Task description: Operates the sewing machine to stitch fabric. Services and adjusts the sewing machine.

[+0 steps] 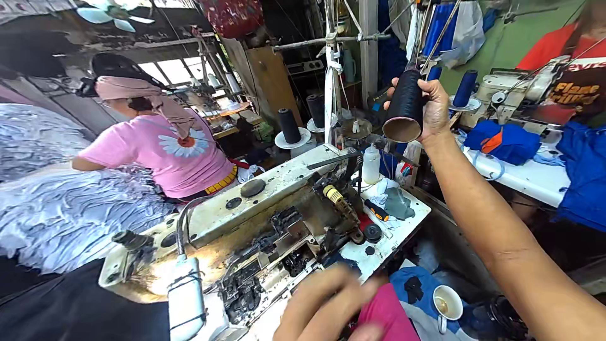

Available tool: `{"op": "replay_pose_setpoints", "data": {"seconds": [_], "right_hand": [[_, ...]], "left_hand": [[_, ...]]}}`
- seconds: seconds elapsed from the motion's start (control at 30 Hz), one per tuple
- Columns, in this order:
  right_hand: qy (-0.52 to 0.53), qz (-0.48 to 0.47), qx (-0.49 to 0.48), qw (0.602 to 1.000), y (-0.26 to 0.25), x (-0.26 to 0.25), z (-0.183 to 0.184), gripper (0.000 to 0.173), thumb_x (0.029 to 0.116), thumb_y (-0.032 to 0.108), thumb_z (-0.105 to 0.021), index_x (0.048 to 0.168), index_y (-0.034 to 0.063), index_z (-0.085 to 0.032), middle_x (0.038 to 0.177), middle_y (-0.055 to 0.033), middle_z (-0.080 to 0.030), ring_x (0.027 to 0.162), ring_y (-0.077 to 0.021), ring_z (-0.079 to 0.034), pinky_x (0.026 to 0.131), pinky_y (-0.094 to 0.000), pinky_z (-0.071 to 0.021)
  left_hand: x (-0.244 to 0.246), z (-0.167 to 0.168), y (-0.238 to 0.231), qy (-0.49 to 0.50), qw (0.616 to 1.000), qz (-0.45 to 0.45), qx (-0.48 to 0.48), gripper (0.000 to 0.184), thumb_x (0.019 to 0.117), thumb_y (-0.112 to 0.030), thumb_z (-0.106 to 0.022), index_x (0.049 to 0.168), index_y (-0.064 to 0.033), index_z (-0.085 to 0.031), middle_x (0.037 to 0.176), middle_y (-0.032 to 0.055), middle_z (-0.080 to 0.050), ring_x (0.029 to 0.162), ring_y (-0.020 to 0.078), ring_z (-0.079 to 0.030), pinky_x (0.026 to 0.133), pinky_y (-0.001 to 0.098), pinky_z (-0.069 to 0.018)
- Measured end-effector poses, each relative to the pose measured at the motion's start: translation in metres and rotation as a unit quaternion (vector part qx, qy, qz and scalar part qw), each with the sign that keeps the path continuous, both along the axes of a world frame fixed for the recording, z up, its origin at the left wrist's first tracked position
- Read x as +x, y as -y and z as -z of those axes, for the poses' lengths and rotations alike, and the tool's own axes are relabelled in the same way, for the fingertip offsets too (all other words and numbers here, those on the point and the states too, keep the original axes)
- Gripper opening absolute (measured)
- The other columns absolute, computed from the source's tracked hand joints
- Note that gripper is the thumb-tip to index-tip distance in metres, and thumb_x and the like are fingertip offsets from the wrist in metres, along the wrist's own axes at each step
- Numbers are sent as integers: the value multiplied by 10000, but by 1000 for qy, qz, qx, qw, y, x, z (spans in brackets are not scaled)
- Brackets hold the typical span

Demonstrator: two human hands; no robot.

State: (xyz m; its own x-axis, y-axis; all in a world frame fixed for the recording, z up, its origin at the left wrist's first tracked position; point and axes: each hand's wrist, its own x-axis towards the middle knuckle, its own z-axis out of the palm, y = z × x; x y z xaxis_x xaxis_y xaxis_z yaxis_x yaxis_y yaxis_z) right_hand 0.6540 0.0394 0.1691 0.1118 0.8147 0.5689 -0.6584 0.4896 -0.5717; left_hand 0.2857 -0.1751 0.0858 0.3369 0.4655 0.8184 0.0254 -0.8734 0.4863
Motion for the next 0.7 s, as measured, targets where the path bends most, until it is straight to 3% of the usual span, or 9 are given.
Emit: {"op": "replay_pose_setpoints", "data": {"seconds": [0.07, 0.13, 0.2, 0.27, 0.33, 0.4, 0.53, 0.7], "right_hand": [[-2, -3, 0, 1000, 2, -5, 0, 463, 1043, 331, -343, 1349, 27, -510, 1195, -212, -646, 1005, -346, -686, 878, -554, -580], [0, -9, -5, 1000, 6, -10, 0, 464, 1036, 327, -343, 1346, 28, -514, 1188, -208, -649, 1011, -347, -683, 886, -557, -576], [11, -7, -13, 1000, 10, -15, 1, 475, 1024, 329, -351, 1349, 22, -512, 1130, -214, -662, 975, -356, -690, 864, -561, -582], [22, 7, -27, 999, 15, -21, 1, 463, 1018, 332, -365, 1329, 24, -515, 1090, -211, -666, 948, -354, -691, 844, -556, -586], [31, 34, -42, 998, 19, -27, 0, 428, 1019, 306, -379, 1299, 18, -525, 1079, -203, -664, 943, -337, -689, 839, -540, -589], [37, 67, -43, 996, 21, -31, 1, 376, 1023, 273, -397, 1248, 14, -549, 1051, -187, -672, 928, -297, -690, 823, -492, -595], [24, 90, -25, 995, 20, -29, 4, 257, 1012, 245, -452, 1134, 45, -557, 992, -154, -664, 905, -256, -682, 823, -460, -587], [14, 107, -18, 994, 16, -28, 3, 191, 1012, 217, -479, 1095, 62, -553, 958, -134, -657, 899, -243, -680, 824, -462, -584]], "left_hand": [[55, -4, -26, -58, 995, 47, -68, 508, 1022, -409, -618, 1456, -148, -570, 1443, 82, -534, 1053, 131, -648, 823, 298, -604], [96, -8, -50, -103, 977, 43, -181, 739, 1016, -509, -593, 1633, -236, -290, 1615, 76, -353, 1096, 145, -671, 823, 344, -639], [133, -13, -70, -76, 967, 3, -243, 888, 979, -569, -615, 1667, -297, -124, 1672, 66, -259, 1112, 166, -673, 844, 387, -631], [161, -18, -88, -18, 971, -33, -238, 982, 961, -565, -649, 1672, -292, -29, 1714, 87, -137, 1245, 218, -620, 923, 444, -610], [180, -23, -103, 54, 977, -56, -196, 934, 980, -521, -644, 1666, -286, -56, 1680, 112, -220, 1243, 238, -621, 906, 469, -616], [188, -30, -110, 79, 979, -80, -168, 833, 1000, -453, -636, 1655, -271, -155, 1644, 131, -280, 1289, 277, -561, 922, 500, -576], [188, -41, -111, 75, 978, -100, -169, 716, 994, -433, -653, 1601, -276, -308, 1515, 159, -419, 1172, 312, -593, 840, 490, -562], [199, -39, -128, 106, 976, -108, -158, 671, 973, -365, -661, 1564, -220, -380, 1433, 178, -456, 1138, 299, -593, 818, 474, -567]]}}
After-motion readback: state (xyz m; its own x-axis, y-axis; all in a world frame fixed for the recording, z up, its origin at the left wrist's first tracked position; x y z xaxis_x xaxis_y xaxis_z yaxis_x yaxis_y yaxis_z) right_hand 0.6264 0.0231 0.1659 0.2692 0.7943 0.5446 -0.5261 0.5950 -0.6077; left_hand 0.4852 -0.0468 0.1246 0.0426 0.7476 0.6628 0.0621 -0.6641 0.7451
